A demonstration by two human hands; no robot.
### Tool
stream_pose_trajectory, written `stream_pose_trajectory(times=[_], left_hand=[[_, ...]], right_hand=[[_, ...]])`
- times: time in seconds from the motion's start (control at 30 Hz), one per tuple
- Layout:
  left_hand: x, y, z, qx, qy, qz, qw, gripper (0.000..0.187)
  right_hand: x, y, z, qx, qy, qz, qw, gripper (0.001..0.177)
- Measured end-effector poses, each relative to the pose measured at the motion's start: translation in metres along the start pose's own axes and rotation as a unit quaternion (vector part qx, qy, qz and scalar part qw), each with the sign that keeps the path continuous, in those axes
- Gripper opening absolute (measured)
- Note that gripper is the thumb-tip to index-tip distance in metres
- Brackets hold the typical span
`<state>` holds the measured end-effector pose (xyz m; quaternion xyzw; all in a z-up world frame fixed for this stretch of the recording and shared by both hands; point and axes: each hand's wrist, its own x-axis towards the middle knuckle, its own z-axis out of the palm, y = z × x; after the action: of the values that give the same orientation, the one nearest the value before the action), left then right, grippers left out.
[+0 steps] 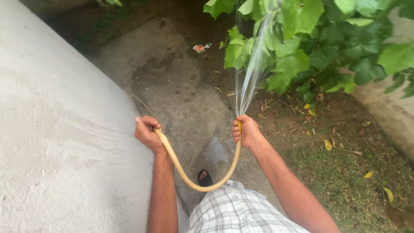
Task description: Watering various plants and a dirt patch in a garden area using a hose.
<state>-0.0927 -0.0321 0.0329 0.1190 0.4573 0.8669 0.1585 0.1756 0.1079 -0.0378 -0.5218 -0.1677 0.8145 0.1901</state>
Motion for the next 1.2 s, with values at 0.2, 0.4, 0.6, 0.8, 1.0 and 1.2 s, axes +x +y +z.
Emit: stream_pose_trajectory(times=[0.2,0.4,0.6,0.8,1.0,1.2], left_hand=[[0.038,-0.008,-0.010,-0.015,-0.016,0.015,1.000,0.047],[0.069,-0.001,-0.012,-0.008,-0.016,0.015,1.000,0.046],[0.097,-0.004,-0.023,0.003,-0.019,0.034,0.999,0.048],[0.116,-0.005,-0.025,-0.018,-0.011,0.005,1.000,0.048],[0.127,-0.022,-0.023,-0.006,-0.023,0.034,0.999,0.048],[0.130,-0.027,-0.010,-0.024,-0.043,0.030,0.998,0.050]], right_hand=[[0.031,-0.005,0.033,-0.037,0.000,0.002,0.999,0.024],[0.060,-0.003,0.076,-0.117,-0.017,0.038,0.992,0.025],[0.068,-0.005,0.111,-0.114,0.005,0.044,0.993,0.025],[0.103,-0.010,0.099,-0.103,0.039,0.035,0.993,0.027],[0.107,-0.028,0.091,-0.088,0.066,0.030,0.993,0.026],[0.122,-0.045,0.094,-0.090,0.040,0.023,0.995,0.025]])
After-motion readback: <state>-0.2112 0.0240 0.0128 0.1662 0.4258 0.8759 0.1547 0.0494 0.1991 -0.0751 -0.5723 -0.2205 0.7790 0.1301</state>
